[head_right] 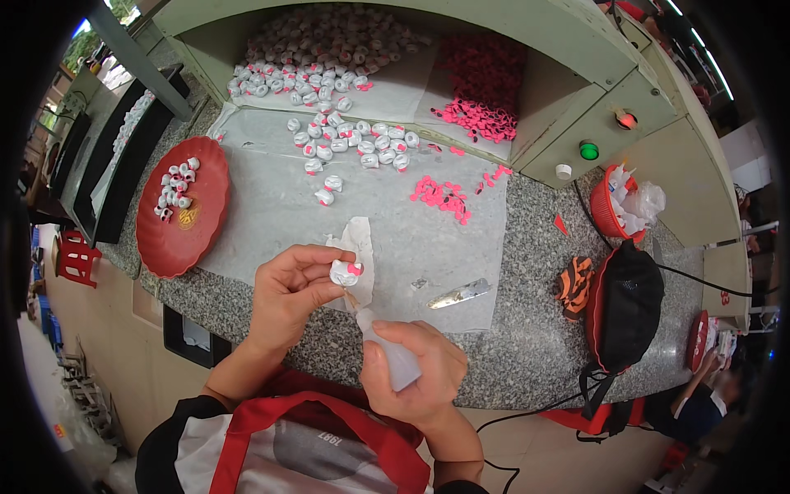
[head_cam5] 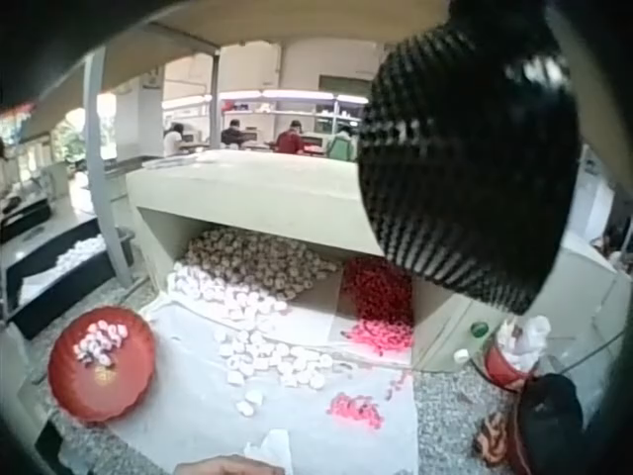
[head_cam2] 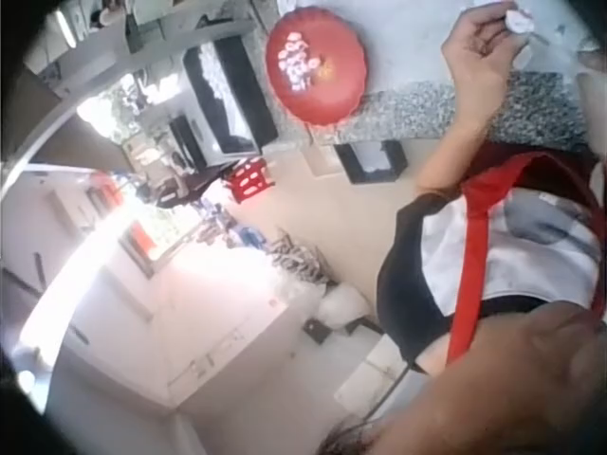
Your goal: Applying glue and attaching pink bows to toy cat heads.
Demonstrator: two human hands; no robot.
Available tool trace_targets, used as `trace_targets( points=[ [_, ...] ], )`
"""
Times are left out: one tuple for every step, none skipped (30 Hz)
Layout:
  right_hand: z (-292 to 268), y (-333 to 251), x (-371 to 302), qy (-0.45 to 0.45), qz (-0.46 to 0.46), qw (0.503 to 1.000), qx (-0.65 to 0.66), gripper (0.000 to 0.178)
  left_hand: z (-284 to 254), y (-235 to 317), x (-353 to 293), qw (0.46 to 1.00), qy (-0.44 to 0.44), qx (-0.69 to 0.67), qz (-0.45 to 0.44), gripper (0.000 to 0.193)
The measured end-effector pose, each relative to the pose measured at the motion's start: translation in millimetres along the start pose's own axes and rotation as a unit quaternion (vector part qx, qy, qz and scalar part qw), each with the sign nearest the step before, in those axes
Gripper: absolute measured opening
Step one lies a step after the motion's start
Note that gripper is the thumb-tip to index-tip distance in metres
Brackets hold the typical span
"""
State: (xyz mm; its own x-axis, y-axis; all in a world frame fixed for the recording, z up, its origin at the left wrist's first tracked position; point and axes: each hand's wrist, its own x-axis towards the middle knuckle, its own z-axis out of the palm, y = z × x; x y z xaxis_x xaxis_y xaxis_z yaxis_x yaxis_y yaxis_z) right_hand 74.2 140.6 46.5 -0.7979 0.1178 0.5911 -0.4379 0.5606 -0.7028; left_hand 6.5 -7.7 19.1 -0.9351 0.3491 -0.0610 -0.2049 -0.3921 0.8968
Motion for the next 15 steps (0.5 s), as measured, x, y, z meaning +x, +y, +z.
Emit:
trace_targets(
  points=[
    [-0.2,0.6,-1.5,0.015,-0.002,1.0,0.002,0.022,-0.4,0.1,0.9,1.0,0.0,-0.016,-0.015,0.03],
    [-0.6,1.1,-2.8,0.03,-0.004,1.0,0.004,0.023,-1.0,0.0,1.8,1.0,-0.001,-0.016,-0.015,0.03],
    [-1.4,1.3,-3.4,0.03,-0.003,1.0,0.004,0.023,-1.6,-0.3,2.7,1.0,-0.001,-0.021,-0.022,0.03],
    [-2.3,1.6,-3.9,0.027,0.006,1.0,0.006,0.023,-2.1,-0.9,3.1,0.999,-0.001,-0.025,-0.029,0.03],
    [-2.5,1.5,-4.2,0.024,0.015,1.0,0.008,0.023,-3.1,-1.8,3.0,0.999,-0.001,-0.025,-0.029,0.03],
    [-2.3,1.4,-3.9,0.024,0.015,1.0,0.008,0.023,-4.2,-3.0,2.8,0.999,-0.004,-0.03,-0.032,0.03],
    [-2.0,1.5,-3.0,0.023,0.007,1.0,0.006,0.023,-4.8,-3.6,2.6,0.999,-0.006,-0.035,-0.035,0.03],
    [-1.8,1.8,-2.4,0.022,-0.001,1.0,0.003,0.023,-4.6,-3.3,2.6,0.999,-0.007,-0.035,-0.035,0.03],
    [-1.8,2.0,-2.4,0.022,0.0,1.0,0.003,0.023,-4.2,-2.8,2.6,0.998,-0.008,-0.043,-0.04,0.031],
    [-1.9,2.3,-2.6,0.025,-0.002,1.0,0.002,0.023,-3.9,-2.5,2.7,0.998,-0.009,-0.052,-0.045,0.031],
    [-2.0,2.7,-2.7,0.027,-0.003,1.0,0.002,0.023,-4.2,-2.5,2.8,0.998,-0.01,-0.052,-0.045,0.031],
    [-2.3,2.8,-2.6,0.028,-0.003,1.0,0.001,0.023,-4.9,-2.4,2.7,0.997,-0.009,-0.055,-0.045,0.031],
    [-2.9,2.9,-2.5,0.031,0.002,1.0,-0.002,0.022,-5.5,-2.5,2.8,0.997,-0.009,-0.058,-0.044,0.032],
    [-3.5,2.8,-2.2,0.033,0.007,0.999,-0.005,0.022,-6.0,-2.3,2.8,0.997,-0.009,-0.058,-0.044,0.032],
    [-4.2,2.6,-2.2,0.033,0.007,0.999,-0.005,0.022,-6.5,-2.2,2.8,0.997,-0.01,-0.06,-0.042,0.032]
  ],
)
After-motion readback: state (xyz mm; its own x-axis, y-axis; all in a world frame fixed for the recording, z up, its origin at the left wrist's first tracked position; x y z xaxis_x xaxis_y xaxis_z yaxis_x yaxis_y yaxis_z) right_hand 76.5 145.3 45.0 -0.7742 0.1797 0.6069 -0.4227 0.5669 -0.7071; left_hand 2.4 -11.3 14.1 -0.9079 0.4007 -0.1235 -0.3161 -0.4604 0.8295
